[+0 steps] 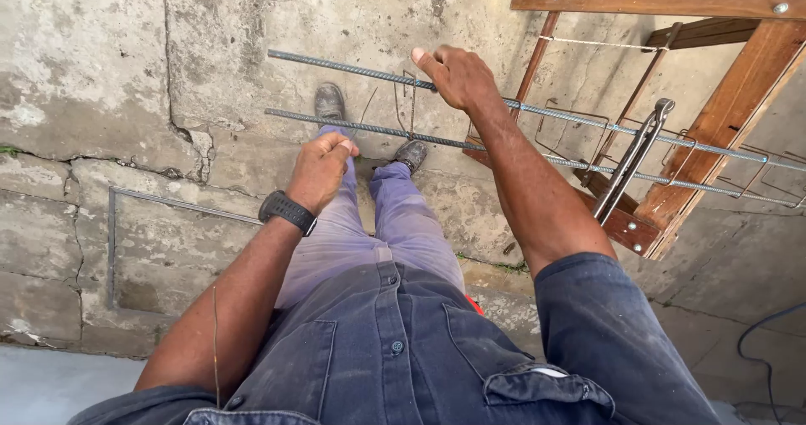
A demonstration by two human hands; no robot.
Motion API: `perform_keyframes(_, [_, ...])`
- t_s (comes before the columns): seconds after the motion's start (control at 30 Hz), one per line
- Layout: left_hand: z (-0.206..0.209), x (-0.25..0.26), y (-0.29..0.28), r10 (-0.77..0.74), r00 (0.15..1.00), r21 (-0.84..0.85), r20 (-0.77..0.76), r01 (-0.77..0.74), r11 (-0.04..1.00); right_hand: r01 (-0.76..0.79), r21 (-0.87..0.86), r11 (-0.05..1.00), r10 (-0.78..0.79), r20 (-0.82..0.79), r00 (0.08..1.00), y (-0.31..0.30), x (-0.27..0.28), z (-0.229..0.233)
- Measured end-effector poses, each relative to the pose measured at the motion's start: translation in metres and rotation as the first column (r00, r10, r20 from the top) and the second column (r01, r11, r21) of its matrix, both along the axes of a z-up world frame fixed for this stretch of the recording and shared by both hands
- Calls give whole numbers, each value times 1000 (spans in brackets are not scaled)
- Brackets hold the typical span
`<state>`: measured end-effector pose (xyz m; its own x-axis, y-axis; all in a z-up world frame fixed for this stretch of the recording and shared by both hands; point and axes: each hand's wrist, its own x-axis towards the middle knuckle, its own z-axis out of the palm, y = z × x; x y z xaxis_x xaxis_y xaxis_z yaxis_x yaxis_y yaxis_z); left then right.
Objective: The person uses a rebar tying tool to twist and secure wire ties around the intersections of a steel rebar grid. The grid is supported on a wooden frame on a concrete surface. The person repeatedly positions the tool, twists the wire, and moves to the next intersection.
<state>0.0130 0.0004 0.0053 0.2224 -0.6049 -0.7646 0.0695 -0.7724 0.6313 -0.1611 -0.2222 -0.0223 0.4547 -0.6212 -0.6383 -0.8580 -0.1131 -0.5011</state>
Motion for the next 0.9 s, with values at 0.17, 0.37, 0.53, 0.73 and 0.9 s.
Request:
perform_keyframes(0.17, [-32,30,20,-92,993,135,74,81,987,-66,274,959,140,-258,956,-7,4,-35])
perform_keyframes(0.37, [-47,34,3,-257,964,72,67,253,965,50,291,956,21,-237,971,-4,1,-32])
perform_keyframes(0.53, [-29,22,-18,-296,953,91,68,290,953,72,291,954,-18,-185,983,-4,-1,-36])
perform_keyframes(0.73, [-58,-15,-44,-195,977,6,85,195,981,78,393,916,-43,-98,994,-8,-5,-51])
perform_keyframes(0.9, [-80,-54,-71,-139,985,6,105,139,990,127,434,892,-127,-29,991,-4,-12,-69])
